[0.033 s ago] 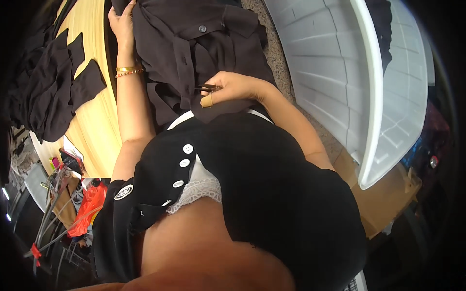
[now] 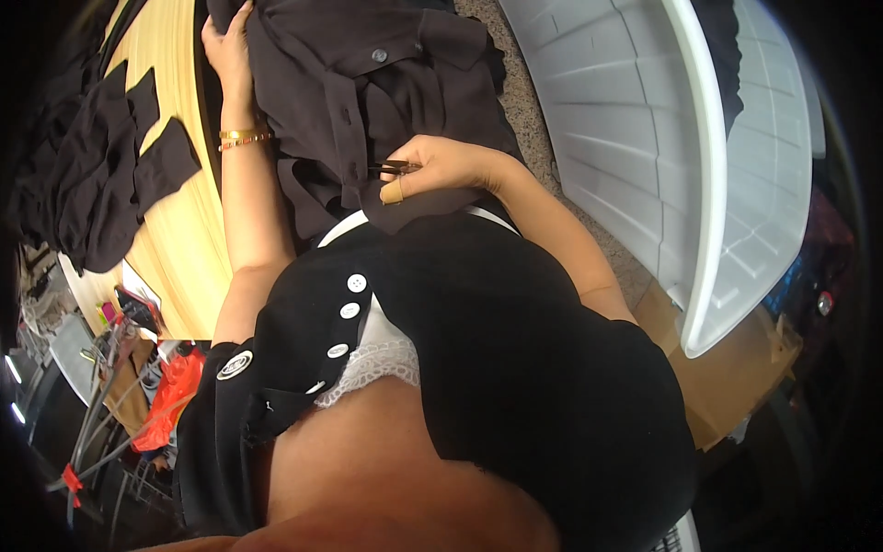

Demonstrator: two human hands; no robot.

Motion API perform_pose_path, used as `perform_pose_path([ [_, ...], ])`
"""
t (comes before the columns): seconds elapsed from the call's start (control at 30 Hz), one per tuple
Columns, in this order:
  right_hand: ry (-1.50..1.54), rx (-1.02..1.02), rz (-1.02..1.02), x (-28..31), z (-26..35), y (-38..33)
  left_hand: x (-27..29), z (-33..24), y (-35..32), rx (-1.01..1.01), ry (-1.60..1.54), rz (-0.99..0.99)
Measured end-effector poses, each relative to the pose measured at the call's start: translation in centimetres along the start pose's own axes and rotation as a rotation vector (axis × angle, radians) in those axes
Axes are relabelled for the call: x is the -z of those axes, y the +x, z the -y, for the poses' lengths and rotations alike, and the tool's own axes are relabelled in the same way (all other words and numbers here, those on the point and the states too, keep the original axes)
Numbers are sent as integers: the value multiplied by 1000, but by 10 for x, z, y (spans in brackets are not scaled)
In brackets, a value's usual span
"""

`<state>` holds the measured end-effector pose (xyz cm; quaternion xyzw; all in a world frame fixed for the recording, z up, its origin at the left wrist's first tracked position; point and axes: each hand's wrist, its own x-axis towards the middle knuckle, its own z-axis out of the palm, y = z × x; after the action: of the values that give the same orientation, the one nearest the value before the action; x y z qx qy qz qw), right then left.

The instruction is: Hand-sewing buttons onto black fabric garments in a factory setting.

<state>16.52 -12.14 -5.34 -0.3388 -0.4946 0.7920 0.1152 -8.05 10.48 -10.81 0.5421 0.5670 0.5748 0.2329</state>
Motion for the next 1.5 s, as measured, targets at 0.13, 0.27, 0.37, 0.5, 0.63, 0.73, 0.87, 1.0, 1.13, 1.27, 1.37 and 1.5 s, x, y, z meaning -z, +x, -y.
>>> perform_pose_path([
  [0.13,74,35,-69,-2,-2,-4,14,3,17,-187,241,46],
  [0.27,22,34,-64,6,-6,-12,-8,-130,-25,-565,300,251],
  [0.37,-97,47,-99,16,3,-23,-14,-154,-51,-432,176,920],
  [0.5,-134,113,-317,34,9,-43,-24,-152,-75,-592,363,1096],
  [0.63,-85,292,-755,51,0,-47,-26,-138,-76,-632,420,1057],
  [0.73,-198,386,-924,60,-1,-35,-24,-143,-75,-647,426,1065],
  [0.87,-347,497,-1051,61,12,-24,-21,-147,-67,-173,200,1069],
  [1.0,-515,584,-1120,60,21,-22,-14,-139,-56,146,63,1172],
  [1.13,-588,671,-1199,69,20,-15,-12,-138,-50,335,-68,1226],
  [1.27,-750,643,-1198,67,24,-14,-13,-124,-38,443,-165,1288],
  [1.37,-942,780,-1222,73,16,-10,-16,-117,-35,562,-350,1227],
  [1.5,-950,864,-1257,74,15,-4,-19,-117,-40,672,-539,1163],
])
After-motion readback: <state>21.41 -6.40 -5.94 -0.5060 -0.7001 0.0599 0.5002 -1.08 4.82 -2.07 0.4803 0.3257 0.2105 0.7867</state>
